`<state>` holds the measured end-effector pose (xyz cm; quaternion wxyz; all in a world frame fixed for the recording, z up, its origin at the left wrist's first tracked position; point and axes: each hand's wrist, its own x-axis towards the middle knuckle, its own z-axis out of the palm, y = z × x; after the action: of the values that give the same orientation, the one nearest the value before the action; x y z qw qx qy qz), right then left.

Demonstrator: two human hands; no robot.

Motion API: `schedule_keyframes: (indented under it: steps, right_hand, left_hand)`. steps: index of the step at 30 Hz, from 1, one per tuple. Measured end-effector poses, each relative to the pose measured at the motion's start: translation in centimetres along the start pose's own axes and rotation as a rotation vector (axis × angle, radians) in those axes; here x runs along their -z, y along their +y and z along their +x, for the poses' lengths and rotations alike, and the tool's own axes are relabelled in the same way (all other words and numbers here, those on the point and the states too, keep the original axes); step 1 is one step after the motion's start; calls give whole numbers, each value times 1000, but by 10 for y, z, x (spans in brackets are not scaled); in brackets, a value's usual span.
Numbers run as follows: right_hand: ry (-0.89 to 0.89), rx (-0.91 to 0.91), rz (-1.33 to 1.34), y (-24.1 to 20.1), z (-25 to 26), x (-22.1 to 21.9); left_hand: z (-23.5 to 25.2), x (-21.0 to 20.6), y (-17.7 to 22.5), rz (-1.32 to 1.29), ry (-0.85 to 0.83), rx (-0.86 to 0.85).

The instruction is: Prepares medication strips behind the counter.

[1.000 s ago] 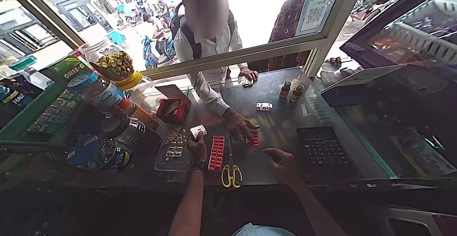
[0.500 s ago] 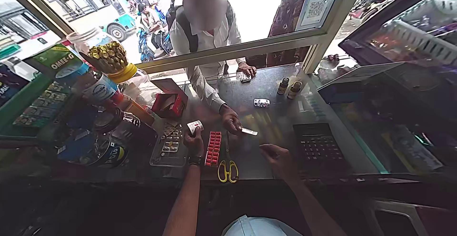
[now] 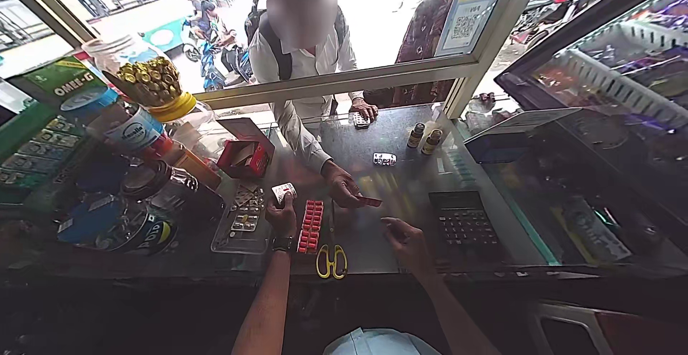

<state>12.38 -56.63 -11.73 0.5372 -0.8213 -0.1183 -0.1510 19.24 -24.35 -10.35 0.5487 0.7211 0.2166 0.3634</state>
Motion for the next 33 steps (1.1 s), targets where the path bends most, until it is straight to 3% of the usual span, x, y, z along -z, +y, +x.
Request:
schedule_keyframes:
  steps: [6, 33]
  right_hand:
    - [-36, -121, 14, -8, 1, 1]
    - [-33, -29, -88, -2, 3, -4]
  left_hand:
    - [-1, 2, 1, 18, -1, -5]
    - [2, 1, 3, 26, 13, -32]
